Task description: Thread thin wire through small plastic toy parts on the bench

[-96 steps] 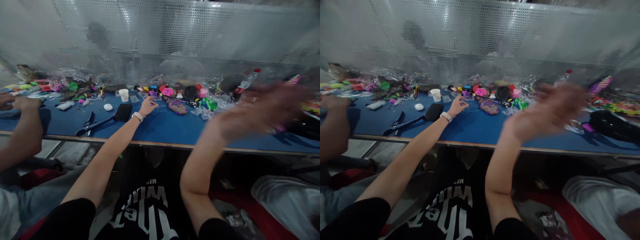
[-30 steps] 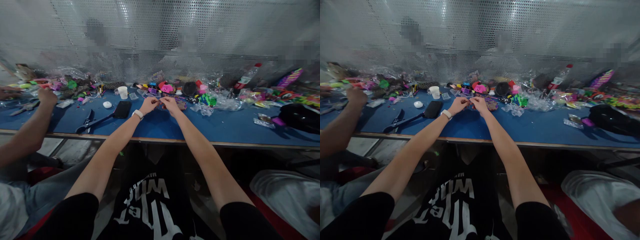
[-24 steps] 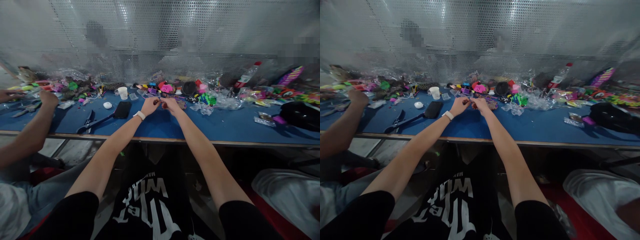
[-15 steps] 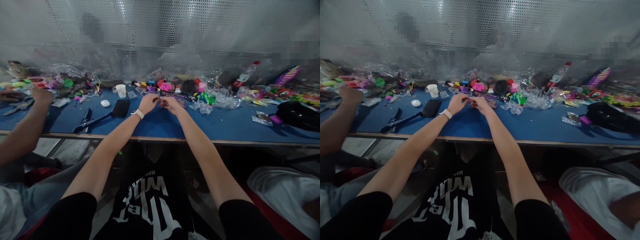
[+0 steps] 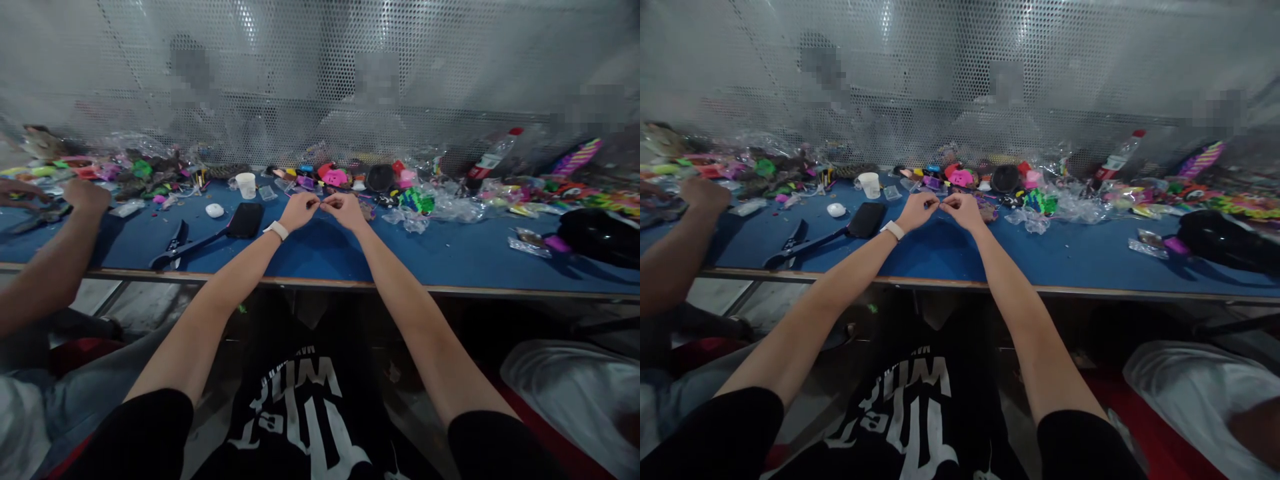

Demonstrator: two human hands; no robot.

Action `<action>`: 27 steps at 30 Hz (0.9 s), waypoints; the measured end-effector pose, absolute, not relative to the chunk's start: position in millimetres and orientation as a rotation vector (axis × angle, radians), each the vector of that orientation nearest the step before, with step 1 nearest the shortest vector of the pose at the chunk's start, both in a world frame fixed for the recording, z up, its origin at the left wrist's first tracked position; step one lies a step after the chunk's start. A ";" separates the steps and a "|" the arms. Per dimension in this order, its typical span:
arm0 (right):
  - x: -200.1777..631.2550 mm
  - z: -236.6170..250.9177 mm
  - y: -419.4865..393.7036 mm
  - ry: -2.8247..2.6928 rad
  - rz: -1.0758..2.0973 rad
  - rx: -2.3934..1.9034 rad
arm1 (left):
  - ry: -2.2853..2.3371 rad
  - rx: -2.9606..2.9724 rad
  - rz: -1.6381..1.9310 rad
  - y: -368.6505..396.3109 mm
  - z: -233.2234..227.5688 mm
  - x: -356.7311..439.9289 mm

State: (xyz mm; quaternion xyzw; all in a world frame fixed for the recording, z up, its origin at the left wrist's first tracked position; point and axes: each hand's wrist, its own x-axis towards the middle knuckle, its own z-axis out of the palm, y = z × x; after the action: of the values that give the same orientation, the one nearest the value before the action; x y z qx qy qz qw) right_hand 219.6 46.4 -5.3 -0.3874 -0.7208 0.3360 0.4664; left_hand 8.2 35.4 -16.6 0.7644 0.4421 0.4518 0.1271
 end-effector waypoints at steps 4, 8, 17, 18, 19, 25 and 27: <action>221.9 -4.2 44.1 -1.844 0.673 -0.937 | 1.233 2.173 1.293 30.8 -12.4 7.6; 223.5 -1.8 43.3 -1.912 0.543 -0.965 | 1.187 2.139 1.269 30.5 -12.2 7.2; 220.5 -8.6 48.2 -2.076 0.365 -0.936 | 1.260 2.196 1.273 30.7 -13.4 -0.2; 220.3 -9.4 48.1 -2.098 0.363 -0.938 | 1.295 2.229 1.260 29.9 -13.4 0.3; 220.3 -9.5 47.8 -2.117 0.360 -0.948 | 1.325 2.250 1.253 29.1 -13.8 1.6; 224.5 -1.7 47.5 -2.187 0.241 -1.074 | 1.445 2.304 1.260 27.4 -21.4 19.0; 225.3 1.1 48.0 -2.278 0.122 -1.087 | 1.468 2.302 1.257 28.6 -23.2 20.9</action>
State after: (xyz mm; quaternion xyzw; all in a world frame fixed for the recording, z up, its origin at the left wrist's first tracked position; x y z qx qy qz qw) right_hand 225.3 48.0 1.1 -0.4101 -0.8591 0.0461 0.3026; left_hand 20.9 28.6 -23.2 0.7641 0.4873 0.4172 0.0678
